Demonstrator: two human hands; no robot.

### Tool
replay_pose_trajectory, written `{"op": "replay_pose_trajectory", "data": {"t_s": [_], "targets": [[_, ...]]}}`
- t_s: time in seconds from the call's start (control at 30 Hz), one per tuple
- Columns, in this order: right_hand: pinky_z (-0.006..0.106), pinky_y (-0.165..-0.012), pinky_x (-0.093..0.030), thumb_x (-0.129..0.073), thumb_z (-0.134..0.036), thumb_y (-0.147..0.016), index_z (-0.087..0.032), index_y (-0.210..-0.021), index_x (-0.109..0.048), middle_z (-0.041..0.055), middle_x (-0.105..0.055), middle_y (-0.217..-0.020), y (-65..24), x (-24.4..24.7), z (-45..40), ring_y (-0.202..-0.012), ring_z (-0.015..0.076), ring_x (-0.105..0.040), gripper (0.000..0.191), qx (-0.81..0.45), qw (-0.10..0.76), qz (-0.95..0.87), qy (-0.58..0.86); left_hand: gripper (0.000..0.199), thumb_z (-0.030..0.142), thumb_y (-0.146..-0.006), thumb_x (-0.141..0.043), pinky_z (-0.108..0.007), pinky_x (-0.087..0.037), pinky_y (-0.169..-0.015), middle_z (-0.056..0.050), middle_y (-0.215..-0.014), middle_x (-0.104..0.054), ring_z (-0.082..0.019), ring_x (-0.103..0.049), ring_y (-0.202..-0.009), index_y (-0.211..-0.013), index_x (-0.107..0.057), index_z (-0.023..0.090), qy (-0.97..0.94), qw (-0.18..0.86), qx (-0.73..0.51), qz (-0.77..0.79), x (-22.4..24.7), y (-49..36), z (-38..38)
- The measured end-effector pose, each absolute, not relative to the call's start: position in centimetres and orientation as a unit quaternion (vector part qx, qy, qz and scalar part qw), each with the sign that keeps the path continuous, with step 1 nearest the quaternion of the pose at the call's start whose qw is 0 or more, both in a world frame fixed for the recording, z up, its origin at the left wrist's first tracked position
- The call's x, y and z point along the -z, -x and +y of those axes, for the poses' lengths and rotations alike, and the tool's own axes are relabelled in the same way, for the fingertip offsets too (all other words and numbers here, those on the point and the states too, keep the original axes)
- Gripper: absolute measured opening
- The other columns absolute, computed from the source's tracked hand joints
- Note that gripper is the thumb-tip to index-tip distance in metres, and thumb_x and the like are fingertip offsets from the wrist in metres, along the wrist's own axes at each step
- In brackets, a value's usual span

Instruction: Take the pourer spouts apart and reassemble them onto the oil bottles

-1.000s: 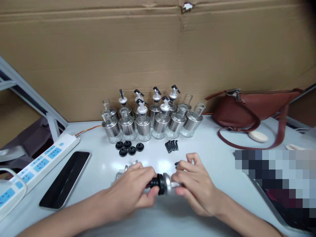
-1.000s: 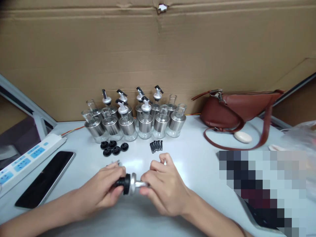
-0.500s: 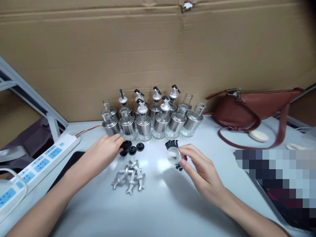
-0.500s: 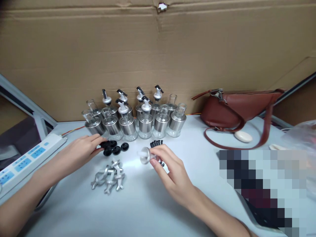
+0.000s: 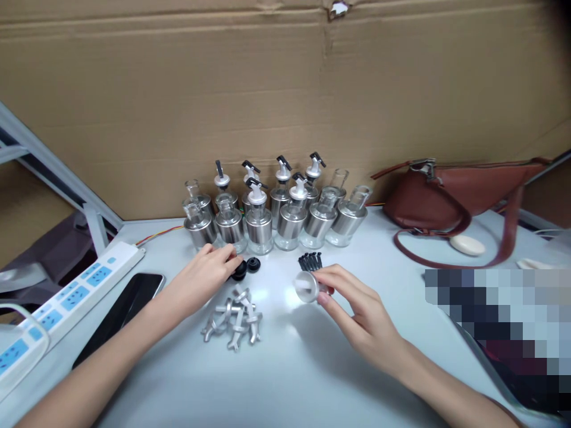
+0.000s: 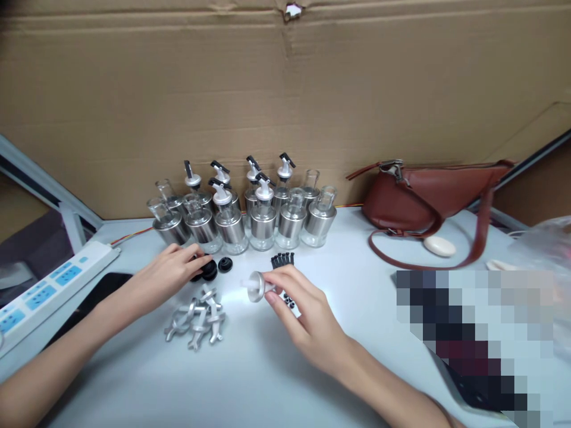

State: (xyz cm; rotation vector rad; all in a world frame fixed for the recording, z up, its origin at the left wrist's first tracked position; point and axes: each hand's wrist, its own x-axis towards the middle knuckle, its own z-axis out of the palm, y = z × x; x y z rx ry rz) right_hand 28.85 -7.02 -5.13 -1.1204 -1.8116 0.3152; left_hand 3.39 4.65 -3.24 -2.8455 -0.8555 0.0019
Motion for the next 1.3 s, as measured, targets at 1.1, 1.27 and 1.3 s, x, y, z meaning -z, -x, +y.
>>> {"op": "replay_pose_trajectory", "data": {"t_s": [1.1, 1.27, 1.3], "targets": [[0.046, -0.114, -0.035, -0.059, -0.024, -0.09, -0.017, -0.147, -0.039, 0.0108, -0.044, -0.149, -27.4, 6.1, -7.7, -0.135, 0.028, -0.04, 0.061, -0.294, 0.101, -0.83, 0.463, 0.042, 0.011, -0.093, -0.042, -0.04, -0.054, -0.077, -0.014, -0.117, -0.057, -0.027, -0.065, -0.092, -0.134, -0.048, 0.016, 0.927, -0.047, -0.014, -0.372, 2.4, -3.1, 3.7], [0.051, -0.115, -0.031, -0.052, -0.022, -0.093, -0.017, -0.148, -0.036, 0.0097, -0.039, -0.152, -27.1, 6.0, -7.7, -0.139, 0.0275, -0.036, 0.058, -0.301, 0.091, -0.842, 0.439, 0.091, 0.041, -0.069, -0.082, -0.044, -0.046, -0.1, -0.017, -0.148, -0.038, -0.035, -0.044, -0.132, -0.145, -0.033, 0.023, 0.944, -0.221, -0.02, -0.246, 1.1, -4.3, 1.2], [0.053, -0.114, -0.031, -0.05, -0.022, -0.094, -0.018, -0.147, -0.038, 0.0094, -0.042, -0.151, -27.1, 6.1, -7.7, -0.139, 0.0275, -0.037, 0.055, -0.303, 0.093, -0.843, 0.435, 0.099, 0.041, -0.064, -0.085, -0.047, -0.042, -0.104, -0.018, -0.151, -0.034, -0.037, -0.036, -0.138, -0.145, -0.032, 0.024, 0.946, -0.233, -0.041, -0.22, 1.4, -4.5, 0.9]]}}
